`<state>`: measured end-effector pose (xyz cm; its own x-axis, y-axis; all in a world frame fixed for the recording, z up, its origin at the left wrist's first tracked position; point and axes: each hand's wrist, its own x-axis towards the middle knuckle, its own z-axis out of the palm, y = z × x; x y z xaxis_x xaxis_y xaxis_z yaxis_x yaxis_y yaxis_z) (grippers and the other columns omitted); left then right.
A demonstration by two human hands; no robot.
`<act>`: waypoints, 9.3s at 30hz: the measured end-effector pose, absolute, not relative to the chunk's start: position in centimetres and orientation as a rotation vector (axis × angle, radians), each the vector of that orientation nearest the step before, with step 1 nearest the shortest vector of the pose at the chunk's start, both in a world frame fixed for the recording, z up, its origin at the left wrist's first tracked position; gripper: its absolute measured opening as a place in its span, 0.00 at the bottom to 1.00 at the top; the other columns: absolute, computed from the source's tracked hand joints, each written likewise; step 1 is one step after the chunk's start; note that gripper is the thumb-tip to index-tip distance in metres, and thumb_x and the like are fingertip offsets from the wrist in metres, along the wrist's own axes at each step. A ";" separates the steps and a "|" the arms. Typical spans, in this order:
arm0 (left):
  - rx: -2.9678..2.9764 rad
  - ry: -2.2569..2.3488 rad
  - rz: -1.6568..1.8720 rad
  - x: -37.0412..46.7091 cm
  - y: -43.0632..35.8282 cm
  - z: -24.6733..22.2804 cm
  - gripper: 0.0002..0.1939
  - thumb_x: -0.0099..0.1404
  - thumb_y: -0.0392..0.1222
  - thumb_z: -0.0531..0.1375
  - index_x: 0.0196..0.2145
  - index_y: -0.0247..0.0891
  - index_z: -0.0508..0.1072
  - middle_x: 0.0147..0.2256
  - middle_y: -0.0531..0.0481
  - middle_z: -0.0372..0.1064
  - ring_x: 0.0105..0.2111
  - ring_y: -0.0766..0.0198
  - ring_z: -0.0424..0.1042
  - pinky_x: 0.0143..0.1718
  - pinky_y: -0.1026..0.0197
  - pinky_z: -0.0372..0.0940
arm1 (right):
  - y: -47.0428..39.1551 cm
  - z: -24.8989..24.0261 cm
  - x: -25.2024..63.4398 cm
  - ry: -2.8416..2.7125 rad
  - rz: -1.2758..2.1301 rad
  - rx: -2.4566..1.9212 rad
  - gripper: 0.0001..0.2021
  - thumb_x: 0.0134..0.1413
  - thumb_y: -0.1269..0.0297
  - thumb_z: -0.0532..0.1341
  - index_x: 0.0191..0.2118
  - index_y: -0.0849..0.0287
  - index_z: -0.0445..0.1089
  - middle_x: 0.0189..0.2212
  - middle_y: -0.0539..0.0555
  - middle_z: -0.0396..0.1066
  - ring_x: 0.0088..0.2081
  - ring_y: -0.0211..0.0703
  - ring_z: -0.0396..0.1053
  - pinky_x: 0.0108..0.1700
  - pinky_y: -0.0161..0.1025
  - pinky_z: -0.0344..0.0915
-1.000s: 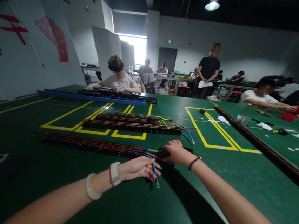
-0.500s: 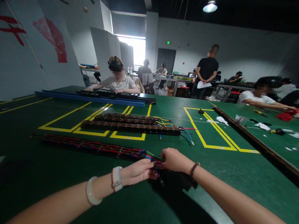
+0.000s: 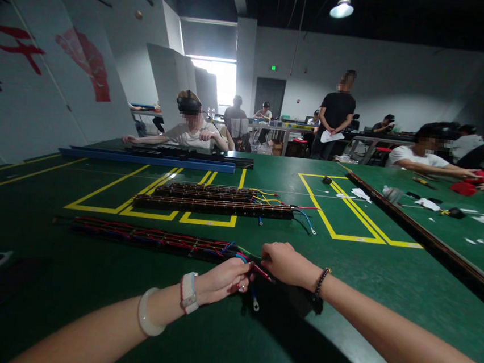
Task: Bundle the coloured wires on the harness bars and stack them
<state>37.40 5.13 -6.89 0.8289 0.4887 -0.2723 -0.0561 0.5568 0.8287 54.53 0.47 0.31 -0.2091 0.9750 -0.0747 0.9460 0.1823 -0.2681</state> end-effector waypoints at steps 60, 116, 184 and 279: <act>1.018 0.488 0.142 36.9 6.9 -7.0 0.09 0.59 0.42 0.61 0.29 0.32 0.68 0.24 0.49 0.67 0.22 0.70 0.65 0.31 0.65 0.60 | -0.2 -3.4 57.0 -2.765 -0.463 -1.097 0.19 0.63 0.70 0.49 0.58 0.59 0.61 0.40 0.57 0.70 0.41 0.43 0.65 0.48 0.45 0.61; 1.476 0.726 0.087 36.0 6.8 -4.8 0.20 0.66 0.53 0.48 0.30 0.32 0.66 0.21 0.51 0.66 0.12 0.75 0.53 0.16 0.67 0.46 | 3.0 -7.1 55.0 -2.341 -0.410 -1.531 0.15 0.59 0.70 0.54 0.51 0.57 0.67 0.39 0.56 0.69 0.40 0.44 0.63 0.46 0.41 0.57; 0.788 0.558 0.284 38.1 5.3 -7.2 0.08 0.66 0.31 0.50 0.32 0.31 0.67 0.26 0.50 0.66 0.23 0.73 0.65 0.32 0.66 0.60 | -0.1 -1.0 53.2 -2.177 0.422 -1.913 0.02 0.47 0.69 0.60 0.29 0.61 0.69 0.28 0.54 0.69 0.27 0.38 0.64 0.27 0.33 0.57; 0.854 0.534 0.164 36.8 5.7 -6.1 0.15 0.69 0.39 0.47 0.37 0.26 0.69 0.32 0.39 0.72 0.27 0.68 0.69 0.35 0.63 0.61 | 1.3 -2.6 55.3 -2.291 0.034 -1.521 0.16 0.59 0.59 0.58 0.52 0.57 0.65 0.41 0.56 0.69 0.42 0.43 0.67 0.44 0.42 0.66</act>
